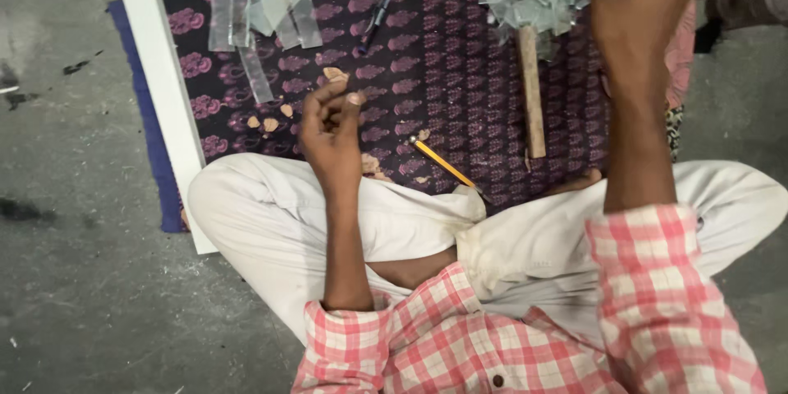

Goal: The person sits cross-legged on a patterned mat and repeatedly cuts small rectangular glass pieces using a glass cutter and a wooden straightedge. They score each piece and snap it into smaller fragments, accumulating a pile of cut glass.

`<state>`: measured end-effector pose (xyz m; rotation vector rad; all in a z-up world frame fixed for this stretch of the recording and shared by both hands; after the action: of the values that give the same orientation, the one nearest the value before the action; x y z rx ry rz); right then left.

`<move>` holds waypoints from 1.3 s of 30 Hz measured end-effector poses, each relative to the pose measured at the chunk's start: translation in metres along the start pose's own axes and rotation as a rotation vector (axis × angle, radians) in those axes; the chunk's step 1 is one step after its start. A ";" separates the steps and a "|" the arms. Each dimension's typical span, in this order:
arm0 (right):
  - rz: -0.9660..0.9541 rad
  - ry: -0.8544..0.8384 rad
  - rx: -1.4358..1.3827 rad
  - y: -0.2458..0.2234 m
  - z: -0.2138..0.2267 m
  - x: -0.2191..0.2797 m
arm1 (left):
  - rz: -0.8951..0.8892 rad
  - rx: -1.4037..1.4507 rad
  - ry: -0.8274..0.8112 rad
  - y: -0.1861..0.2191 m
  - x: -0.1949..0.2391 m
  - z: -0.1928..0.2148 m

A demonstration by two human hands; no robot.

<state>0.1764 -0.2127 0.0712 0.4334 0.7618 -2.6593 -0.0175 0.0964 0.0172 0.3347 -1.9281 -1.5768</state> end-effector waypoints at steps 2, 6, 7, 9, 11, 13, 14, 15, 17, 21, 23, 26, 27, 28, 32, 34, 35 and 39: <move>0.013 -0.031 -0.148 -0.008 0.007 0.023 | -0.061 -0.146 0.033 0.007 -0.004 0.014; 0.143 -0.412 -0.096 -0.058 -0.001 0.088 | -0.117 -0.597 0.132 0.019 -0.027 0.057; 0.277 -0.360 -0.082 -0.075 -0.003 0.103 | -0.145 -0.713 0.193 0.020 -0.036 0.067; 0.177 -0.350 -0.174 -0.098 -0.004 0.127 | -0.183 -0.938 0.306 0.019 -0.058 0.078; -0.280 -0.449 -0.374 -0.106 -0.012 0.146 | -0.132 -1.122 0.364 0.008 -0.076 0.075; -0.211 -0.581 -0.215 -0.114 -0.022 0.151 | -0.134 -1.169 0.483 -0.003 -0.084 0.066; -0.182 -0.637 -0.131 -0.116 -0.027 0.152 | -0.141 -1.191 0.533 -0.007 -0.089 0.063; -0.180 -0.664 -0.111 -0.117 -0.033 0.153 | -0.118 -1.204 0.536 -0.010 -0.092 0.062; -0.187 -0.720 -0.059 -0.116 -0.040 0.155 | -0.065 -1.225 0.526 -0.019 -0.094 0.060; -0.201 -0.750 -0.076 -0.114 -0.042 0.153 | -0.141 -1.241 0.517 -0.024 -0.094 0.063; -0.213 -0.771 -0.091 -0.114 -0.042 0.154 | -0.126 -1.265 0.521 -0.024 -0.093 0.066; -0.041 -0.778 0.046 -0.116 -0.043 0.158 | -0.252 -1.130 0.495 -0.015 -0.085 0.065; -0.028 -0.774 0.054 -0.116 -0.045 0.159 | -0.211 -1.050 0.443 -0.012 -0.079 0.065; -0.017 -0.769 0.063 -0.117 -0.046 0.160 | -0.170 -0.969 0.388 -0.009 -0.071 0.065; -0.169 -0.827 -0.026 -0.100 -0.036 0.164 | -0.077 -0.752 0.209 -0.003 -0.036 0.044; -0.174 -0.670 -0.168 -0.082 -0.019 0.157 | -0.015 -0.644 0.072 -0.006 -0.018 0.022; -0.173 -0.589 -0.234 -0.072 -0.009 0.152 | 0.019 -0.589 0.004 -0.010 -0.009 0.008; -0.393 -0.522 -0.358 -0.031 0.021 0.137 | -0.380 -0.843 -0.273 -0.020 0.025 -0.052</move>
<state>0.0374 -0.2317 0.0509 -0.5335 1.1988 -2.6916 -0.0095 0.0362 0.0108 0.1225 -1.2325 -2.6227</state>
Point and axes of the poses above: each hand's wrist, its own x-axis away from the middle knuckle, its own z-axis out of the back of the hand, y = z × x, the point moved 2 cm from there along -x, towards the middle knuckle, and after that the axes turned 6 degrees about z, right-handed, at the moved point
